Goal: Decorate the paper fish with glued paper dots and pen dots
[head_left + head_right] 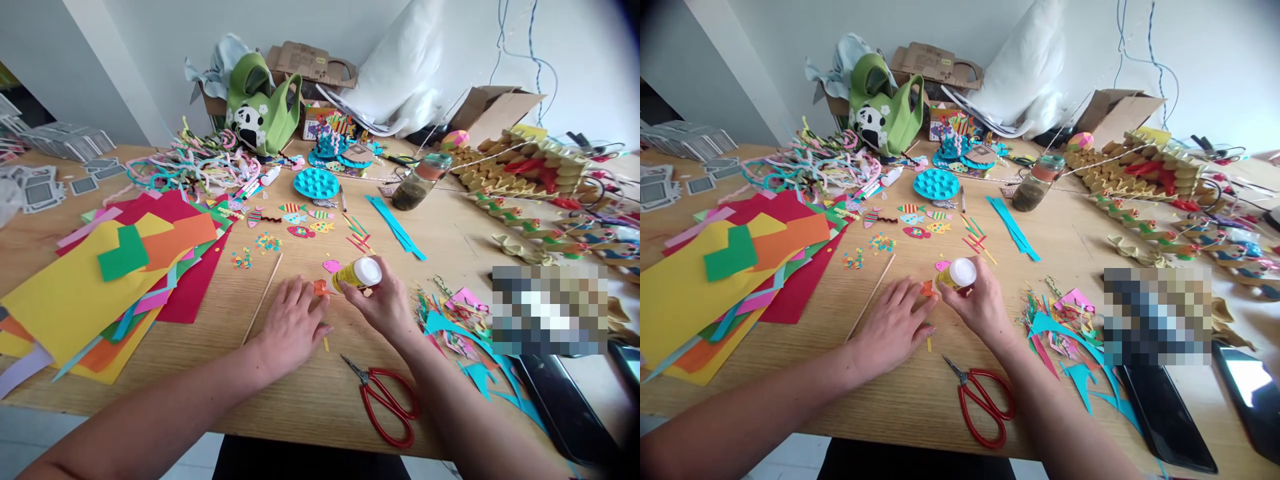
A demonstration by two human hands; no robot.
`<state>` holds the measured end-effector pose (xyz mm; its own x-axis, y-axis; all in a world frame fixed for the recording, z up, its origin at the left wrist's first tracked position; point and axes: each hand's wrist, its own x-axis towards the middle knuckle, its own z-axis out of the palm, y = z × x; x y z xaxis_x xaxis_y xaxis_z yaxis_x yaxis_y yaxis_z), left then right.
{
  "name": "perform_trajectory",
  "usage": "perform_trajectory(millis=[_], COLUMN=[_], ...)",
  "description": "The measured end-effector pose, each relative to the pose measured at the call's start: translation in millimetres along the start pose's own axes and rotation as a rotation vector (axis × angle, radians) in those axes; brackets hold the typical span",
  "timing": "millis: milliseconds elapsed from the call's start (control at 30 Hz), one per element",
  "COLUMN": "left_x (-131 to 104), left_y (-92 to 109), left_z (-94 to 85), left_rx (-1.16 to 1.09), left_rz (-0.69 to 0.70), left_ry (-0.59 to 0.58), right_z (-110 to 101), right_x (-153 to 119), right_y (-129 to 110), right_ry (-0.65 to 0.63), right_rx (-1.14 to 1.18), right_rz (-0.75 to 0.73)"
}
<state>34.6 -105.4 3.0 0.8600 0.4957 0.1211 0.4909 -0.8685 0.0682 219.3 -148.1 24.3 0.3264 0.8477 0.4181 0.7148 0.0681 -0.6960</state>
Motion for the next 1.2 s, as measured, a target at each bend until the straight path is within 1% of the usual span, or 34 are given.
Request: perform_trajectory(millis=[167, 333, 467, 567, 633, 700, 833, 933, 1033, 1200], left_x=[-0.2, 0.1, 0.2, 0.2, 0.0, -0.2, -0.3, 0.1, 0.5, 0.8], left_y=[0.5, -0.4, -0.7, -0.4, -0.3, -0.2, 0.3, 0.8, 0.9, 0.6], left_z=[0.3, -0.6, -0.2, 0.8, 1.2, 0.9, -0.6, -1.5, -1.9, -2.6], left_rx=[0.006, 0.019, 0.025, 0.025, 0.024, 0.025, 0.030, 0.023, 0.012, 0.008], left_rz=[-0.009, 0.002, -0.001, -0.004, -0.004, -0.001, -0.002, -0.010, -0.011, -0.011], left_ry=[-0.003, -0.007, -0.011, -0.009, -0.008, -0.008, -0.002, -0.003, -0.005, -0.012], right_z=[0.3, -1.3, -2.6, -5.8, -8.2, -9.3, -4.4, 2.5, 5.8, 2.3], right_x=[-0.3, 0.9, 0.2, 0.2, 0.9, 2.0, 4.4, 5.6, 6.2, 6.2], right_y=[-0.7, 2.2, 1.1, -1.6, -3.3, -4.1, 0.9, 9.5, 18.2, 28.0], right_ry=[-0.045, 0.003, -0.035, -0.030, -0.002, 0.011, -0.007, 0.021, 0.033, 0.034], right_rx=[0.033, 0.009, 0.030, 0.024, 0.046, 0.115, 0.389, 0.542, 0.572, 0.535], right_rz=[0.024, 0.029, 0.002, 0.034, 0.078, 0.153, 0.358, 0.499, 0.600, 0.644])
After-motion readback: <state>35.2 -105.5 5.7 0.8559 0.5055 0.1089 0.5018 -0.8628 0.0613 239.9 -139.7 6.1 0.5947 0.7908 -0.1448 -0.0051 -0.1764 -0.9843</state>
